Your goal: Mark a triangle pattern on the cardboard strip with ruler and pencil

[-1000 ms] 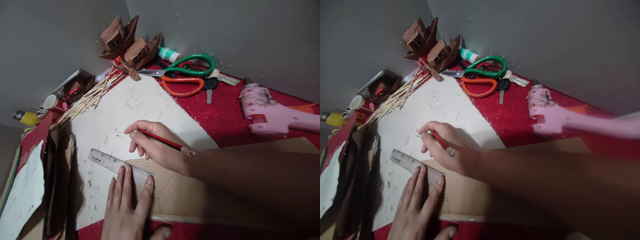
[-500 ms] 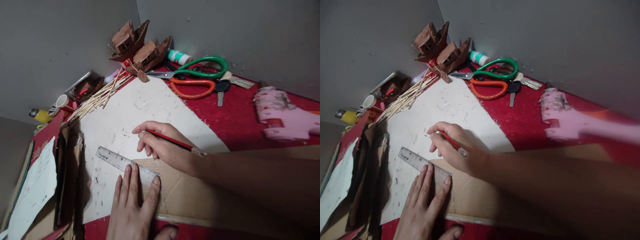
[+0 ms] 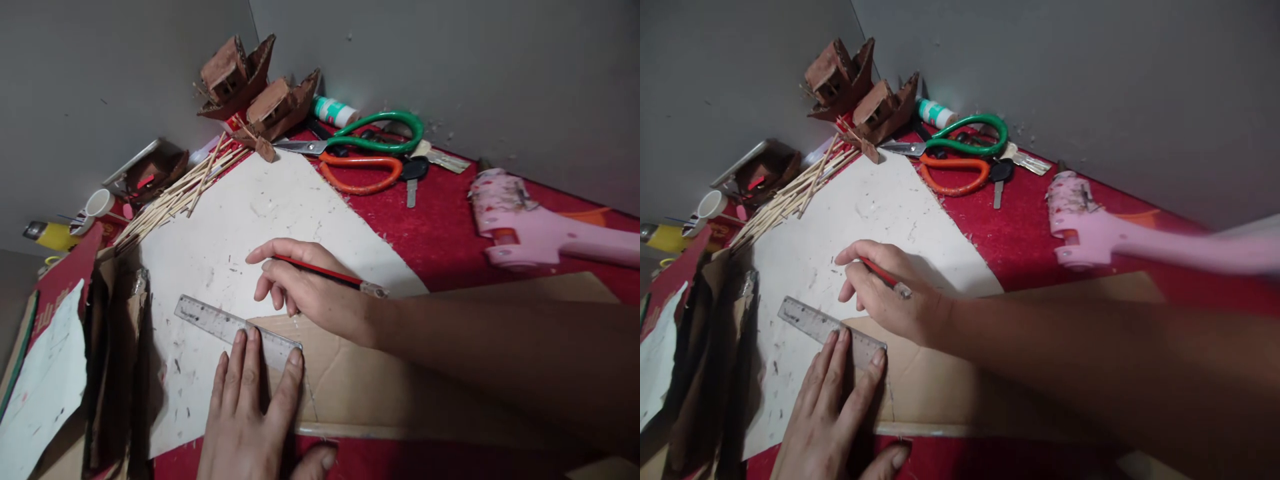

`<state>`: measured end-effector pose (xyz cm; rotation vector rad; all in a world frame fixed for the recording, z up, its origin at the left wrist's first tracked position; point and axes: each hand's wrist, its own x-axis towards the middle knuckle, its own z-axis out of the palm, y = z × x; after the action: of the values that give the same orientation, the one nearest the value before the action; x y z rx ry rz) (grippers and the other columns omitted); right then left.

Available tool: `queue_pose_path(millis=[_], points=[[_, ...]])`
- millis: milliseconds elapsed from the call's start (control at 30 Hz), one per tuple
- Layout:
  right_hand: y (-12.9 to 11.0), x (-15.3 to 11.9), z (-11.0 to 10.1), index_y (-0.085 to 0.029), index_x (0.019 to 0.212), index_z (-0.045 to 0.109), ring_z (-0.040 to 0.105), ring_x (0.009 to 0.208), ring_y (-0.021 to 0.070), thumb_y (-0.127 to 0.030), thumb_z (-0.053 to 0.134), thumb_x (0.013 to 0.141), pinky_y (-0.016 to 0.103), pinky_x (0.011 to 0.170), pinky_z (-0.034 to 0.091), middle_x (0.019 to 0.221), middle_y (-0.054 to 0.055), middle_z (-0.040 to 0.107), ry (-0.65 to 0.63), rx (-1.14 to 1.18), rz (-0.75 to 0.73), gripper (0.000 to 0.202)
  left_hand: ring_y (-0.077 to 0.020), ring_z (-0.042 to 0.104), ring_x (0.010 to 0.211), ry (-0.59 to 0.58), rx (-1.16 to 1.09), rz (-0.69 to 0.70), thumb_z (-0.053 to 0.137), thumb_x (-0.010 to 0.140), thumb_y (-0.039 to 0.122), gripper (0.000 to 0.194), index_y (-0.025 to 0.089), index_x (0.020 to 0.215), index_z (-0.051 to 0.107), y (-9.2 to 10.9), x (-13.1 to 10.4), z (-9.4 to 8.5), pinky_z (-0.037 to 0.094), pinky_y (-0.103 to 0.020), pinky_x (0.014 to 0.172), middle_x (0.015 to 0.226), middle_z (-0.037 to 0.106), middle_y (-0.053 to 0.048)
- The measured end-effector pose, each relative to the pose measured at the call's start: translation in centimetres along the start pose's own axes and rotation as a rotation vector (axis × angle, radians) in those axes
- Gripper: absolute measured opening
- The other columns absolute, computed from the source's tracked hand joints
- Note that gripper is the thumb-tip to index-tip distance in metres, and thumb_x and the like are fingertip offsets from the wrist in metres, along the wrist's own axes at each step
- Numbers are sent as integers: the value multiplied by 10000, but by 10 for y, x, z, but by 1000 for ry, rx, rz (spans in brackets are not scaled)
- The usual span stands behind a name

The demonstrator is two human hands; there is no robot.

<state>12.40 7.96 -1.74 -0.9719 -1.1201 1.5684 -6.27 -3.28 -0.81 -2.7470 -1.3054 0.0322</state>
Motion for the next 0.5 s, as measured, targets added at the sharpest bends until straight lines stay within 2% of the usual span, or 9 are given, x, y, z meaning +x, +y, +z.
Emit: queue_pose_path(millis=[233, 500], points=[[0, 1, -1, -225, 1073, 611, 600, 615, 107, -247, 445, 933, 195, 515, 447, 774, -5, 721, -9, -30, -21, 218, -444, 265, 1450, 0, -15, -7, 593, 857, 559, 816, 248, 1546, 288, 1, 1, -2, 455, -620, 993, 1628, 172, -208], [0, 0, -1, -219, 1067, 605, 593, 612, 108, -241, 441, 936, 197, 518, 452, 769, -3, 717, -12, -16, -33, 212, -430, 244, 1462, -10, -11, -8, 571, 877, 551, 809, 255, 1558, 252, 1, 1, -3, 449, -613, 1007, 1630, 165, -203]])
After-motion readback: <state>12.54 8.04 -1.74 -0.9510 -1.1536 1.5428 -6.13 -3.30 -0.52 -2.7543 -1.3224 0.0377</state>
